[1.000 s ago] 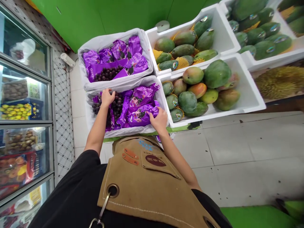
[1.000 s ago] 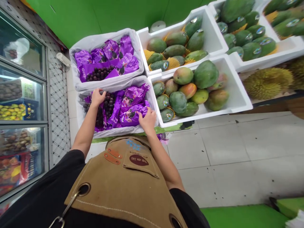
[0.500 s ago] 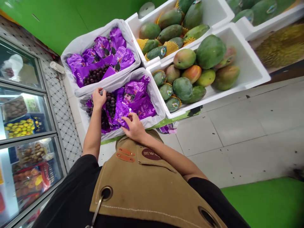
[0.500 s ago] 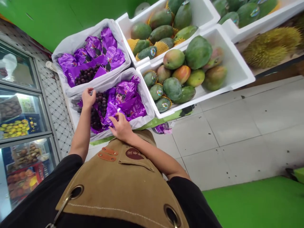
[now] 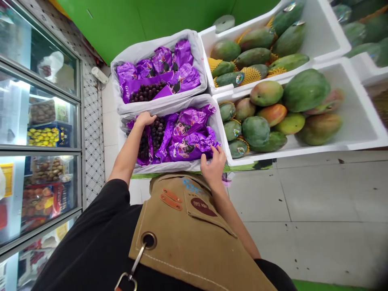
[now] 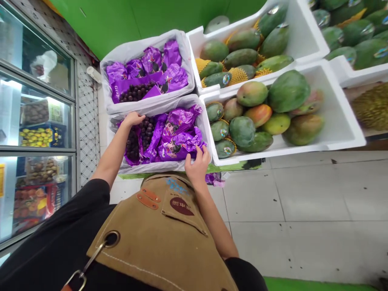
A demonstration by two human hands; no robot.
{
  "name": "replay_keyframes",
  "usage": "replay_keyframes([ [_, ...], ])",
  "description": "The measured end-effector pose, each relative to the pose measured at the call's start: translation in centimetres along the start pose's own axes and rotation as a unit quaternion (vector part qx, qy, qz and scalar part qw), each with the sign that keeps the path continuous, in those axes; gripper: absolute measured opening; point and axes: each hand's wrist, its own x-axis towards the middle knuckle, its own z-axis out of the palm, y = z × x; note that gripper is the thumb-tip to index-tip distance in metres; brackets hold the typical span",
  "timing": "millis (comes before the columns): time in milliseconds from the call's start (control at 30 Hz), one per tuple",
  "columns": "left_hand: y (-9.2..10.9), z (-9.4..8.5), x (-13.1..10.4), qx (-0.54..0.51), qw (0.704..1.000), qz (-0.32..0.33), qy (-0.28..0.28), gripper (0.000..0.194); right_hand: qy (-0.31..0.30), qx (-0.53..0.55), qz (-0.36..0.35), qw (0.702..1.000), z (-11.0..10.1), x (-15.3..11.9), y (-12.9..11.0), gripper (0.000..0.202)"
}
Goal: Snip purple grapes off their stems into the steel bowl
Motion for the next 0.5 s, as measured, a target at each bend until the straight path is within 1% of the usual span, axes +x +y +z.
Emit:
replay_keyframes([
  [67,0.5,0.0,0.4,0.011,1.000,-0.004,-0.001,0.053,0.018,-0.002,-0.007,1.000,-0.4,-0.7,-0.6,0.047],
  [200,1.5,0.2,0.2,0.030,0.999,-0.015,0.028,0.056,0.034,0.017,-0.014,0.999,-1.5,-0.7,-1.0,0.042],
  [367,2.5,0.4,-0.8,0.032,0.998,0.019,0.049,0.040,0.022,0.051,0.005,0.998,-2.3,-0.7,-0.8,0.038],
  [500,3.0,0.6,-1.1,0.012,0.997,0.025,0.078,0.037,0.011,0.061,0.010,0.998,-2.6,-0.9,-0.8,0.035],
])
